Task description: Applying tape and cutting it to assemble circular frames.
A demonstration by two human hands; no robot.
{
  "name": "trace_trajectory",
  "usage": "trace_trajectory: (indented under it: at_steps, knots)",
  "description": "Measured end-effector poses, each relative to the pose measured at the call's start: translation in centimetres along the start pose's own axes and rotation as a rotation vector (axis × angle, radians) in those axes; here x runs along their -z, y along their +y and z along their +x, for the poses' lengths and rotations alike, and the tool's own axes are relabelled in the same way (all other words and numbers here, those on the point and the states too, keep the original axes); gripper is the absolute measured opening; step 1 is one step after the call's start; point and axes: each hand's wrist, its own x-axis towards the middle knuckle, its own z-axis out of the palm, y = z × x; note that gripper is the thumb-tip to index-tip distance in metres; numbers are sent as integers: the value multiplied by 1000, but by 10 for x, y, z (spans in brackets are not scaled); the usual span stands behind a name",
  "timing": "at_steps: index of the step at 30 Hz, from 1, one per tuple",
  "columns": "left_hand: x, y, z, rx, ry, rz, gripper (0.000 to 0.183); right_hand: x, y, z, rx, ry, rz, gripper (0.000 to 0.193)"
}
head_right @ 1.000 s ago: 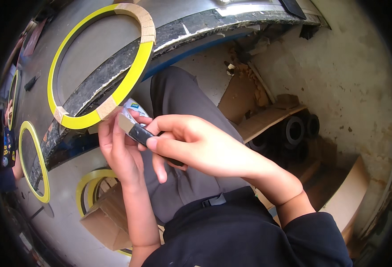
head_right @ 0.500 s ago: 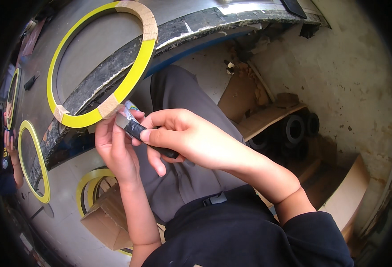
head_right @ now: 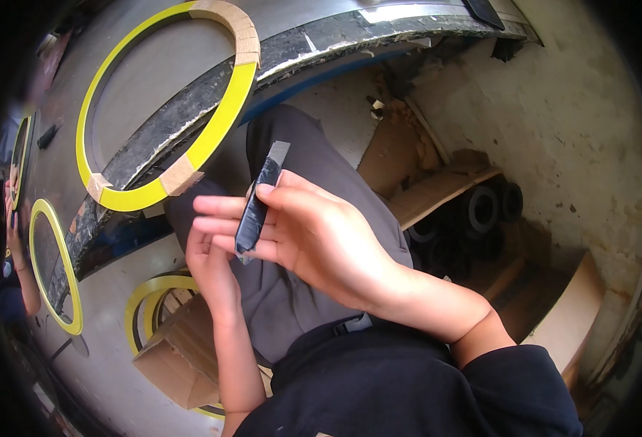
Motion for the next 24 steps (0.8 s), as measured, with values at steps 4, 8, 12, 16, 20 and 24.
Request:
trace_trajectory:
  at_steps: [4, 8, 12, 16, 20, 24]
  knots:
    - [-3, 14, -7, 12, -13, 2, 11, -4, 5, 10, 28, -91, 108, 37]
    - [-5, 19, -8, 42, -27, -8, 12, 8, 17, 33, 113, -138, 103, 40]
    - [-4, 35, -23, -48, 3, 66, 13, 14, 23, 58, 203, -149, 158, 33]
    - [13, 88, -57, -602, 74, 414, 17, 37, 6, 11, 612, 156, -627, 19]
    - [42, 156, -42, -942, 375, 816, 19, 7, -76, 13, 855, 374, -1641, 16]
    - [46, 190, 64, -1146, 438, 1180, 22, 10, -152, 89, 964, 540, -2181, 18]
